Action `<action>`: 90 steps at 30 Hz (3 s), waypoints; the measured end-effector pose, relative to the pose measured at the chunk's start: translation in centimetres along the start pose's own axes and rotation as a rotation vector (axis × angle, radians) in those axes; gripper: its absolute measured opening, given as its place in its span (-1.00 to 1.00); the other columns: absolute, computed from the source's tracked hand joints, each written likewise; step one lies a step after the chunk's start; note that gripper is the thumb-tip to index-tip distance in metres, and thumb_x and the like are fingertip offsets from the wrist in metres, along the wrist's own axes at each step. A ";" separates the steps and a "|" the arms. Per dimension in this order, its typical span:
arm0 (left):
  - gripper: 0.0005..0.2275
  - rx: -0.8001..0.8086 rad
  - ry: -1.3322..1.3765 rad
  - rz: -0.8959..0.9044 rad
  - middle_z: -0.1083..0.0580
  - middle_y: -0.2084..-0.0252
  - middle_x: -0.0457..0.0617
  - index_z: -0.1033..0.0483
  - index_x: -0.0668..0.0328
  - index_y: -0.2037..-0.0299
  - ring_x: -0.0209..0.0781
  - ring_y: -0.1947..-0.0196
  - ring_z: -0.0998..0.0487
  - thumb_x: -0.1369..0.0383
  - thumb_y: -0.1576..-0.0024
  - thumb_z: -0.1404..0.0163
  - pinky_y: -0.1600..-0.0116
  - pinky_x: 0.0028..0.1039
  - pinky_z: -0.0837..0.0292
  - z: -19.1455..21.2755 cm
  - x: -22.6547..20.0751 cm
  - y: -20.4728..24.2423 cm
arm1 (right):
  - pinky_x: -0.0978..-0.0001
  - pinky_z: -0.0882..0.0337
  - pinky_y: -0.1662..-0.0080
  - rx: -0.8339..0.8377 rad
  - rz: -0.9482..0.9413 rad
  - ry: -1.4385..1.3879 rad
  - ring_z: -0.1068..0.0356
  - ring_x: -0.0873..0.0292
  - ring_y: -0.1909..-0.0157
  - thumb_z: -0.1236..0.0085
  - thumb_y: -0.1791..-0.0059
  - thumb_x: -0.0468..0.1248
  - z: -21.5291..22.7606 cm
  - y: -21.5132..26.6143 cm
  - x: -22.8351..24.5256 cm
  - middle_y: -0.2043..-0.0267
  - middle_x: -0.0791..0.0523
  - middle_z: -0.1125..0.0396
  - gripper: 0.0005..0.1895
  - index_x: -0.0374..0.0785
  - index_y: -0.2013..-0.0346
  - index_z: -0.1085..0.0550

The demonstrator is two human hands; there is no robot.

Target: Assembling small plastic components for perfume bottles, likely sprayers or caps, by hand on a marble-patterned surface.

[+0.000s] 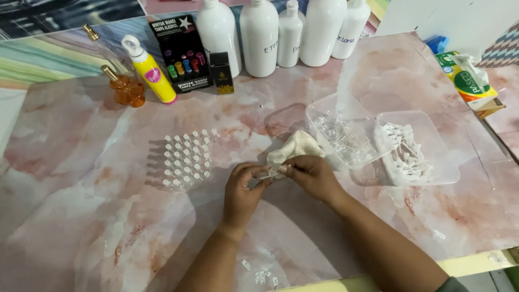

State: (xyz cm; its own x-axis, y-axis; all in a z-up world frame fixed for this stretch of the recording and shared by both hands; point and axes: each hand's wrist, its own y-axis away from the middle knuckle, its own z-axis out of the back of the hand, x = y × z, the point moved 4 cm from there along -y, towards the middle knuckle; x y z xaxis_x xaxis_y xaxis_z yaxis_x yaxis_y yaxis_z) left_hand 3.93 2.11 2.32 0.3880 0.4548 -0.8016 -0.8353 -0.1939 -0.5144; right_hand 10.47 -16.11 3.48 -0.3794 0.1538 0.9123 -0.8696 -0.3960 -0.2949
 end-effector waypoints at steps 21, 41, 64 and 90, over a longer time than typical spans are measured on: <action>-0.49 -0.048 0.219 0.218 -0.42 0.16 0.17 -0.44 0.36 -0.23 -0.13 0.16 -0.46 0.44 -0.06 -0.28 -0.06 -0.32 -0.51 -1.0 4.4 0.6 | 0.17 -0.47 0.31 -0.291 0.640 0.559 -0.46 -0.01 0.35 -0.26 0.03 -0.41 2.5 -0.6 -0.8 0.35 0.01 -0.46 -0.80 -0.20 0.12 -0.64; -0.73 -0.061 0.359 0.278 -0.56 0.04 0.12 -0.44 0.28 -0.09 -0.10 -0.08 -0.54 0.25 -0.37 0.16 -0.27 -0.12 -0.34 0.0 5.0 -0.1 | 0.02 -0.45 0.08 0.155 0.516 0.859 -0.47 -0.08 -0.03 -0.04 -0.01 -0.26 -3.6 -1.0 -1.9 -0.07 0.02 -0.43 -0.56 -0.09 -0.20 -0.45; -0.76 0.421 -0.020 -0.005 -0.57 0.10 0.12 -0.41 0.22 -0.11 0.05 0.01 -0.62 0.32 -0.30 0.00 -0.14 -0.20 -0.50 -2.5 0.6 0.6 | 0.12 -0.57 0.18 0.260 0.107 0.776 -0.55 -0.11 0.14 -0.29 0.11 -0.14 2.1 0.3 -0.7 0.21 0.05 -0.49 -0.82 -0.11 0.32 -0.50; -0.69 0.106 0.411 0.563 -0.59 0.33 0.07 -0.60 0.29 0.04 -0.24 0.30 -0.61 0.66 0.00 -0.08 0.13 -0.40 -0.59 -2.5 0.2 0.2 | 0.22 -0.53 0.17 -0.173 0.455 0.069 -0.47 0.03 0.23 -0.32 0.08 -0.40 -0.9 0.8 1.9 0.23 0.01 -0.37 -0.68 -0.26 0.02 -0.65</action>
State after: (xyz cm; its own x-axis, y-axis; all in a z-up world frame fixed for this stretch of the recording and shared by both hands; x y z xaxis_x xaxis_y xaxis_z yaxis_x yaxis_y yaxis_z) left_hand 4.77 0.01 1.30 -0.0161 -0.0588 -0.9981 -0.9777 -0.2079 0.0280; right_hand 8.76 -15.31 4.67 -0.7481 0.0617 0.6608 -0.6481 -0.2819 -0.7074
